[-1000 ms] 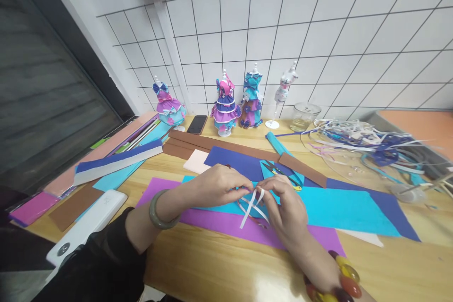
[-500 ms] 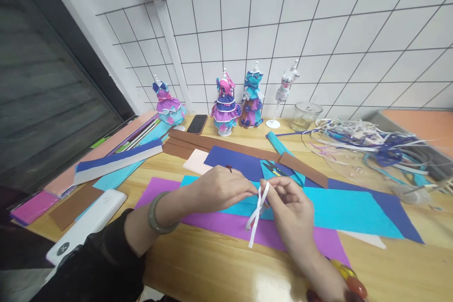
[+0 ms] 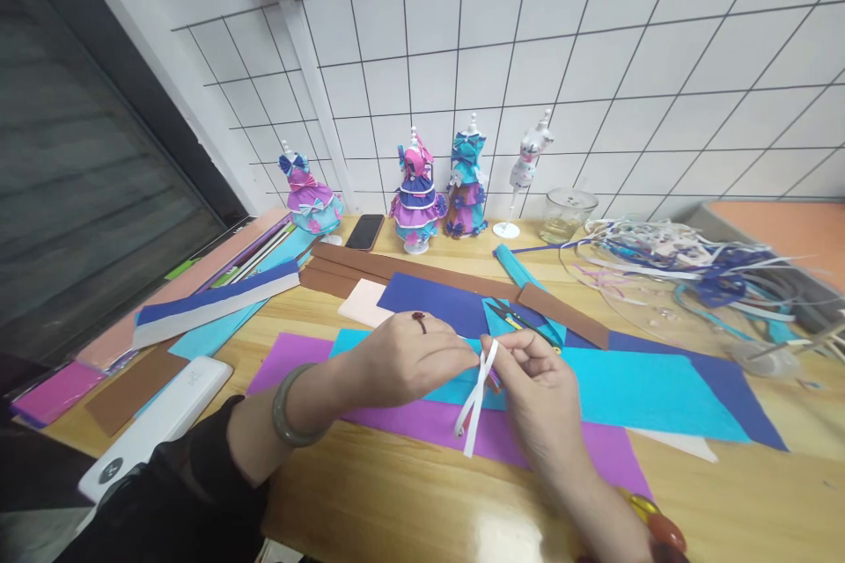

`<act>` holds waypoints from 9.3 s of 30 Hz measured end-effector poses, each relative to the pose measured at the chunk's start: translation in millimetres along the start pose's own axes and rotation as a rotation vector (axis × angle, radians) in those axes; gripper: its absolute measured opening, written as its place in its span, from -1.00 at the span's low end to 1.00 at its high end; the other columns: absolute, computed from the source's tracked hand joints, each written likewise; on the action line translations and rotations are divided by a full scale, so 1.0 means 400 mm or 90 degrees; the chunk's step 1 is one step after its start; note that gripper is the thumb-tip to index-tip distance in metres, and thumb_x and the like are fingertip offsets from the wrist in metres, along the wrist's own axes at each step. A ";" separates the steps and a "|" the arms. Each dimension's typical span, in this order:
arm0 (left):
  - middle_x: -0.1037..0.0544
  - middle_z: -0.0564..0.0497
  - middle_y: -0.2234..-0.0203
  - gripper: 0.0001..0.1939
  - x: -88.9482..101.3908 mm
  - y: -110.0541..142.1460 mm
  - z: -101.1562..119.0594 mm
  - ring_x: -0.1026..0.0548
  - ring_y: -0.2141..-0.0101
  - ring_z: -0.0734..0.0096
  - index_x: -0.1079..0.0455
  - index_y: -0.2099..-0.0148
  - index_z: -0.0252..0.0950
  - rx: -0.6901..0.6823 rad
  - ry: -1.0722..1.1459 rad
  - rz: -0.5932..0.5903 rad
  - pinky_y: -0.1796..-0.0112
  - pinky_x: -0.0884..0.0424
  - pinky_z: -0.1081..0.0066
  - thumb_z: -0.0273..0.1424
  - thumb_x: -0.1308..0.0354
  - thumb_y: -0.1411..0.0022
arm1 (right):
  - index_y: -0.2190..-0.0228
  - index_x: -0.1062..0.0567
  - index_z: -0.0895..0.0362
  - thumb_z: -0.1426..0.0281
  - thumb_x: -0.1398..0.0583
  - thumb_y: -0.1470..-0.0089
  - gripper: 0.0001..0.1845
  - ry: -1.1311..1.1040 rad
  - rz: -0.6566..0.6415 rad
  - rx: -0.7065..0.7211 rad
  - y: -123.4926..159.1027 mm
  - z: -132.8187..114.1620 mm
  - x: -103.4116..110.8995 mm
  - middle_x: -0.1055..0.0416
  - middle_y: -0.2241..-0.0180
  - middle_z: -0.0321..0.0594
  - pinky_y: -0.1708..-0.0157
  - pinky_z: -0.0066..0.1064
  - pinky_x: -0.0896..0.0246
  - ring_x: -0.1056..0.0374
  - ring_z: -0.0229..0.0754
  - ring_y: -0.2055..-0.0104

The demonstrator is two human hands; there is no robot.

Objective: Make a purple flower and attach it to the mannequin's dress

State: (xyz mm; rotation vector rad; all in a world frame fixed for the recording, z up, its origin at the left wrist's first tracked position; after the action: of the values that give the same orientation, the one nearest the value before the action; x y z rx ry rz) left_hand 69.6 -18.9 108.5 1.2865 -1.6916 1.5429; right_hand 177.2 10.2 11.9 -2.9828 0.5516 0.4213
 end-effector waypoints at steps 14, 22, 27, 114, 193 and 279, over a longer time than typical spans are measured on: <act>-0.53 -0.02 0.38 -0.84 0.034 0.004 0.015 -0.44 0.31 0.49 -0.37 0.25 -0.34 -0.048 -0.014 0.106 0.35 -0.30 0.41 -0.49 0.04 -0.22 | 0.67 -0.36 0.14 0.28 -0.40 0.44 -0.67 -0.036 -0.012 -0.096 0.007 0.007 -0.025 -0.26 0.71 -0.38 0.72 -0.53 0.04 -0.09 -0.39 0.68; -0.52 -0.01 0.40 -0.85 0.035 0.008 0.018 -0.44 0.30 0.49 -0.35 0.20 -0.34 -0.056 -0.024 0.124 0.34 -0.30 0.39 -0.48 0.00 -0.20 | 0.68 -0.36 0.12 0.28 -0.41 0.52 -0.64 -0.061 -0.010 -0.137 0.009 0.013 -0.036 -0.29 0.71 -0.38 0.67 -0.50 -0.08 -0.16 -0.36 0.67; -0.51 0.05 0.43 -0.85 0.027 0.007 0.007 -0.41 0.28 0.49 -0.37 0.26 -0.31 -0.040 0.006 0.105 0.30 -0.25 0.38 -0.49 0.03 -0.22 | 0.67 -0.38 0.13 0.30 -0.40 0.45 -0.69 -0.058 -0.031 -0.135 0.006 0.029 -0.035 -0.27 0.73 -0.39 0.67 -0.52 -0.03 -0.13 -0.38 0.67; -0.35 0.07 0.62 -0.86 -0.242 0.109 -0.123 -0.28 0.59 0.63 -0.35 0.47 -0.43 0.771 1.237 0.028 0.51 -0.14 0.48 -0.47 -0.22 0.14 | 0.48 -0.55 0.05 0.24 -0.24 0.10 -0.84 0.335 -0.156 0.113 0.007 -0.040 -0.059 -0.50 0.42 -0.24 0.32 -0.30 -0.29 -0.37 -0.13 0.36; -0.44 0.05 0.43 -0.91 -0.135 0.082 -0.166 -0.39 0.37 0.51 -0.30 0.35 -0.31 0.585 0.658 0.169 0.32 -0.31 0.48 -0.40 -0.11 -0.05 | 0.43 -0.47 0.12 0.25 -0.25 0.09 -0.80 0.048 -0.134 -0.100 -0.024 0.058 -0.028 -0.32 0.50 -0.28 0.42 -0.43 -0.08 -0.19 -0.28 0.44; -0.52 -0.04 0.39 -0.75 -0.181 0.112 -0.244 -0.40 0.39 0.43 -0.50 0.26 -0.30 0.589 0.564 0.078 0.39 -0.27 0.46 -0.29 -0.08 -0.10 | 0.17 -0.49 0.14 0.43 0.02 -0.08 -0.64 1.001 -0.142 0.364 -0.151 0.002 0.055 -0.50 0.28 -0.03 0.33 -0.21 -0.20 -0.39 0.03 0.27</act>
State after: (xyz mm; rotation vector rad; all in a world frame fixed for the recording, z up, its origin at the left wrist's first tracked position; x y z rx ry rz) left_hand 39.1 91.4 47.8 0.6031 -0.4820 2.5754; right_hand 218.5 59.3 6.6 -2.1415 0.2448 -1.8154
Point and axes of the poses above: each hand's wrist, its own y-axis away from the middle knuckle, its own x-axis out of the back of the hand, z = x × y, the point moved 10 cm from there along -y, towards the middle knuckle
